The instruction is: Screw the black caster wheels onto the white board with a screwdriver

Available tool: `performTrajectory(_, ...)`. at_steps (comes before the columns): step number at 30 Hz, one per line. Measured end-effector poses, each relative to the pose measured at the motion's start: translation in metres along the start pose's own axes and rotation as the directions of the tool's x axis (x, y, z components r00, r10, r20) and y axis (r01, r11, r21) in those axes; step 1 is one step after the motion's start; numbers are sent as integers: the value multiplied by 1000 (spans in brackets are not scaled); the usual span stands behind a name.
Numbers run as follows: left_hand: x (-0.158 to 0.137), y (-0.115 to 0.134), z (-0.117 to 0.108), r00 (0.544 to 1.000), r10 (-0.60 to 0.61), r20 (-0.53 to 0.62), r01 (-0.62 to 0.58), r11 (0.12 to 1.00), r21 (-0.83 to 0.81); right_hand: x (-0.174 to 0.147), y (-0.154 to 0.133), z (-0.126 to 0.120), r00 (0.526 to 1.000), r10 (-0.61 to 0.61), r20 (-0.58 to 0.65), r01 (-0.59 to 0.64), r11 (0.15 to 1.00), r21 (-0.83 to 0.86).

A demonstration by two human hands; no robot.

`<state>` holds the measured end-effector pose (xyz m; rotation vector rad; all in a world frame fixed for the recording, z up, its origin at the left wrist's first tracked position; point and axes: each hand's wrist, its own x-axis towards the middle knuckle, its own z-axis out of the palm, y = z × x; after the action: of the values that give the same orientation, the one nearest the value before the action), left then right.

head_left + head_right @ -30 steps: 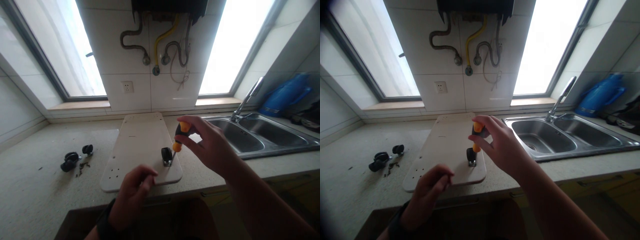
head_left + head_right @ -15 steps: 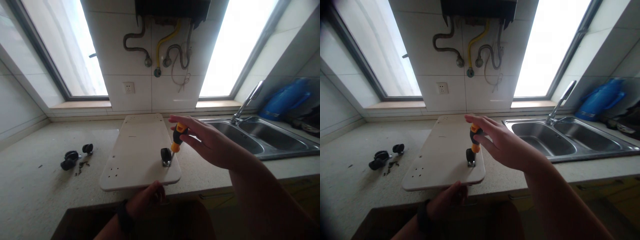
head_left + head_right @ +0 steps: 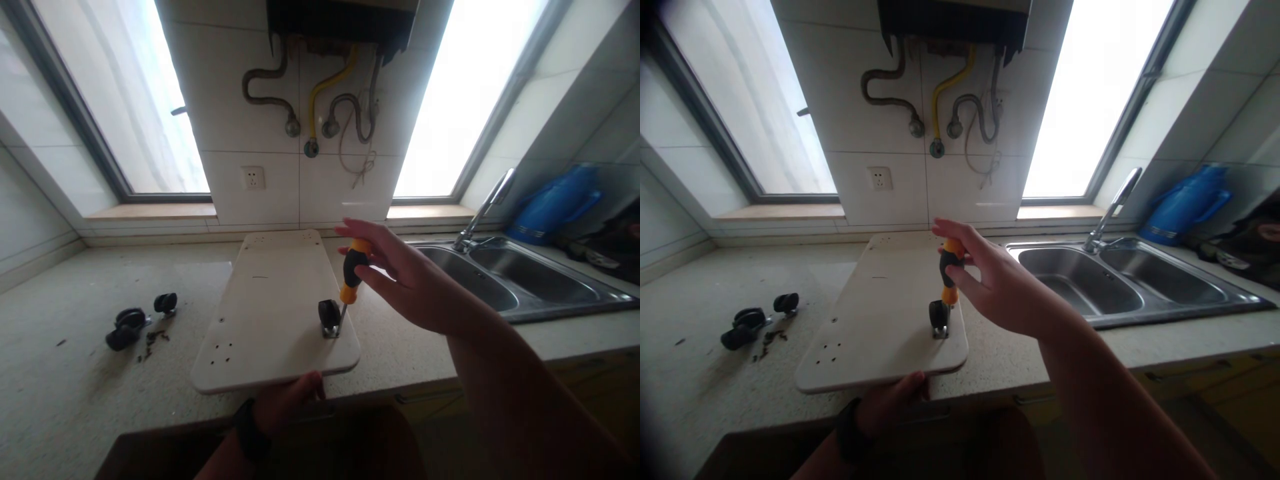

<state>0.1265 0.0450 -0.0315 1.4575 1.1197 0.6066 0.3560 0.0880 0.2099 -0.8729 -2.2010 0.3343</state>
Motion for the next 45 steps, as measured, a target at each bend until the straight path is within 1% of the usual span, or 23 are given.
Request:
performTrajectory(2,-2,-1,0,1000,-20,-13,20,1000,-1,1,-3,-3,999,3,49,-5,999,39)
performTrajectory(3,-3,-1,1,1000,-24,-12,24,1000,4,2,-4,-4,999,-1,42,0,1000,14)
performTrajectory(5,-4,-1,1,1000,-25,-5,25,1000,12,4,-7,-3,1000,-20,-21,18,994,-109)
performTrajectory(8,-4,-2,1,1000,-29,8,29,1000,7,7,-8,2,983,-99,-157,44,946,-321)
performTrajectory(11,-2,-4,2,999,-31,7,31,1000,4,7,-6,5,970,-159,-183,73,912,-403)
performTrajectory(13,-2,-4,3,1000,-12,8,12,1000,-7,6,-5,4,981,-141,-137,82,927,-365)
performTrajectory(16,-1,-4,5,1000,21,7,-21,999,-40,2,-6,-3,998,-62,14,64,976,-206)
performTrajectory(18,-1,-4,5,1000,24,-2,-24,999,-45,0,-6,-7,991,-13,132,22,997,-68)
performTrajectory(20,-2,-4,5,1000,12,-11,-13,999,-36,0,-6,-7,984,24,179,-33,998,45)
performTrajectory(22,-3,-4,4,1000,-3,-20,2,1000,-16,1,-6,-2,994,53,100,-56,998,37)
performTrajectory(24,-4,-4,3,1000,-5,-20,5,1000,-6,4,-4,5,997,33,-69,-40,995,-96)
performTrajectory(26,-5,-4,3,1000,0,-20,0,1000,-9,7,-2,12,976,-48,-213,-7,968,-250)
performTrajectory(28,-5,-3,3,1000,6,-17,-6,1000,-16,9,-2,17,958,-106,-266,12,943,-333)
performTrajectory(29,-5,-2,3,1000,13,-16,-13,1000,-19,10,-2,17,959,-107,-262,12,940,-340)
performTrajectory(32,-5,-1,4,1000,18,-12,-18,1000,-26,10,-1,12,988,-26,-153,-13,969,-247)
performTrajectory(35,-4,-1,4,1000,-5,-25,4,1000,-30,8,3,4,997,61,51,-61,998,-11)
performTrajectory(37,-4,-3,4,1000,-3,-26,2,1000,-29,7,8,-1,982,44,183,-78,980,185)
performTrajectory(38,-4,-5,4,1000,7,-26,-7,1000,-30,6,10,-2,975,21,221,-82,958,274)
performTrajectory(40,-3,-6,4,1000,23,-15,-24,999,-41,7,13,-2,974,8,228,-91,929,360)
performTrajectory(41,-3,-6,4,1000,24,-17,-25,999,-47,8,14,0,980,27,196,-95,934,344)
performTrajectory(42,-4,-6,4,1000,20,-15,-21,999,-50,9,13,2,988,54,145,-94,955,282)
performTrajectory(44,-4,-3,4,1000,4,-11,-4,999,-47,11,10,7,998,66,10,-66,996,53)
performTrajectory(45,-5,-2,4,1000,-6,-11,5,999,-43,12,9,10,998,33,-53,-37,997,-70)
